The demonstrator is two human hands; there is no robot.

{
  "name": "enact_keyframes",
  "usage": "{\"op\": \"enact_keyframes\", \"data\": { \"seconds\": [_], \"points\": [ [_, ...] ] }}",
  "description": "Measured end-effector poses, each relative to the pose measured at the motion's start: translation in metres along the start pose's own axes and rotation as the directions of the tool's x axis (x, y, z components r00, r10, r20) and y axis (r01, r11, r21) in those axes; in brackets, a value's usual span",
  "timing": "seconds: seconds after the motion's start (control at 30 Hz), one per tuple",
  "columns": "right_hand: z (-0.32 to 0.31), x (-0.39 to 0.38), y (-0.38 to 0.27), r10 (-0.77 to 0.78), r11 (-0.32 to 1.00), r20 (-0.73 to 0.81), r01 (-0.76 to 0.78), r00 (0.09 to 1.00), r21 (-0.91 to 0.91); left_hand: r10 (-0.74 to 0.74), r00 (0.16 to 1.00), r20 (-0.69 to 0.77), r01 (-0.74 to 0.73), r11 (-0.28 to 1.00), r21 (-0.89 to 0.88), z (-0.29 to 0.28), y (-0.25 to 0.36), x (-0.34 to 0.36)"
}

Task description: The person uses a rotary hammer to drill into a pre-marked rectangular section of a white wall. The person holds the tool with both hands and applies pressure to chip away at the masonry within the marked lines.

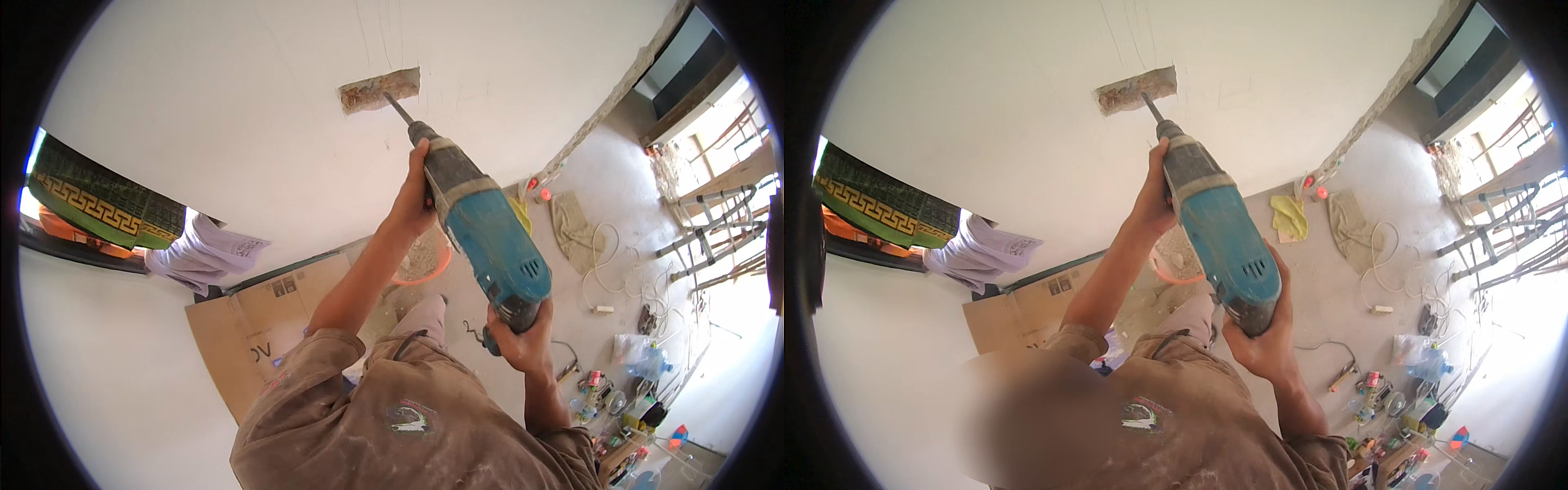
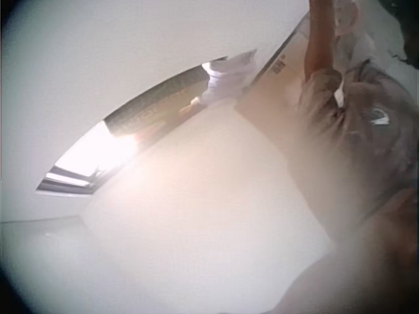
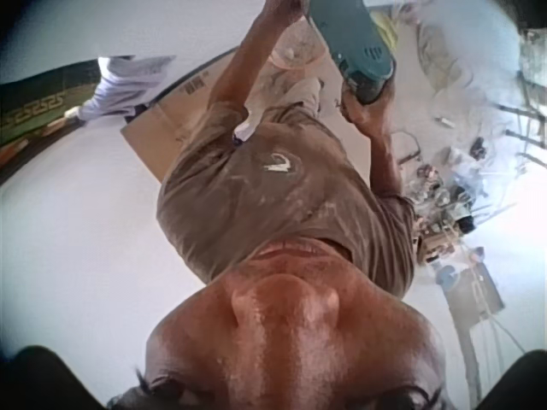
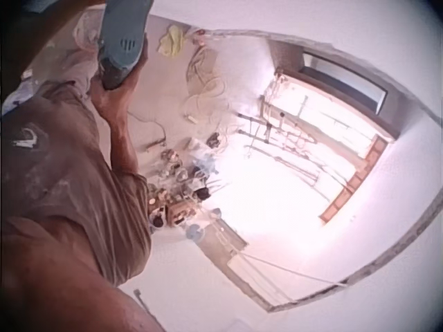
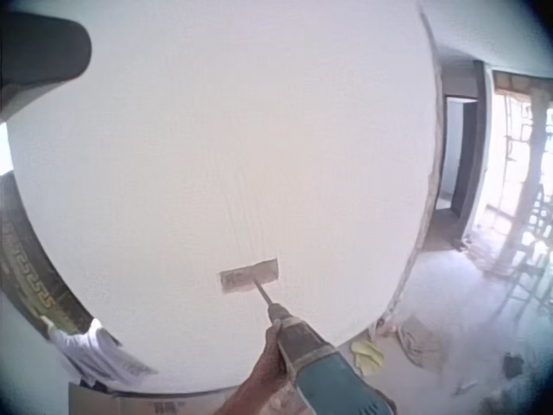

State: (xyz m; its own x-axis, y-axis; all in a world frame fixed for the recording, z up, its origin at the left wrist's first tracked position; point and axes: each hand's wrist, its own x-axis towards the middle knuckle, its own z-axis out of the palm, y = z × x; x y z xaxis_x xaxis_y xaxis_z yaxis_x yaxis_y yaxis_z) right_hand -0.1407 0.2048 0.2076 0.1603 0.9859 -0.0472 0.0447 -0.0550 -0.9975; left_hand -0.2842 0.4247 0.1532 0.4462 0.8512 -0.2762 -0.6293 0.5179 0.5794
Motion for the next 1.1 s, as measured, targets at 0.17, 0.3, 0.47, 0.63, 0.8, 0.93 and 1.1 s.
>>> {"op": "enact_keyframes", "data": {
  "seconds": [0.17, 0.3, 0.47, 0.63, 0.8, 0.93, 1.1],
  "points": [
    [-0.017, 0.003, 0.02, 0.027, 0.997, -0.09, -0.02, 0.996, 0.076, 0.008, 0.999, -0.037, -0.007, 1.0, 0.014, 0.013, -0.009, 0.008],
    [-0.035, 0.012, 0.034, 0.063, 0.961, -0.055, -0.046, 0.996, 0.274, -0.036, 0.997, -0.07, 0.043, 0.995, 0.095, 0.009, -0.026, 0.027],
    [-0.066, 0.03, 0.05, 0.121, 0.851, -0.014, -0.097, 0.993, 0.516, -0.011, 0.991, -0.13, 0.022, 0.996, 0.087, 0.019, -0.037, 0.047],
    [-0.1, 0.063, 0.065, 0.122, 0.857, 0.058, -0.134, 0.991, 0.498, 0.029, 0.99, -0.138, -0.027, 1.0, 0.015, 0.03, -0.045, 0.064],
    [-0.147, 0.088, 0.058, 0.108, 0.868, 0.15, -0.167, 0.983, 0.468, 0.15, 0.961, -0.234, -0.129, 0.987, 0.099, 0.054, -0.069, 0.087],
    [-0.173, 0.102, 0.072, 0.079, 0.91, 0.216, -0.159, 0.973, 0.384, 0.117, 0.917, -0.38, -0.09, 0.992, 0.089, 0.054, -0.088, 0.1],
    [-0.188, 0.074, 0.076, -0.028, 0.927, 0.22, -0.057, 0.975, 0.372, 0.132, 0.953, -0.272, -0.111, 0.99, 0.09, 0.053, -0.109, 0.078]
  ]
}}
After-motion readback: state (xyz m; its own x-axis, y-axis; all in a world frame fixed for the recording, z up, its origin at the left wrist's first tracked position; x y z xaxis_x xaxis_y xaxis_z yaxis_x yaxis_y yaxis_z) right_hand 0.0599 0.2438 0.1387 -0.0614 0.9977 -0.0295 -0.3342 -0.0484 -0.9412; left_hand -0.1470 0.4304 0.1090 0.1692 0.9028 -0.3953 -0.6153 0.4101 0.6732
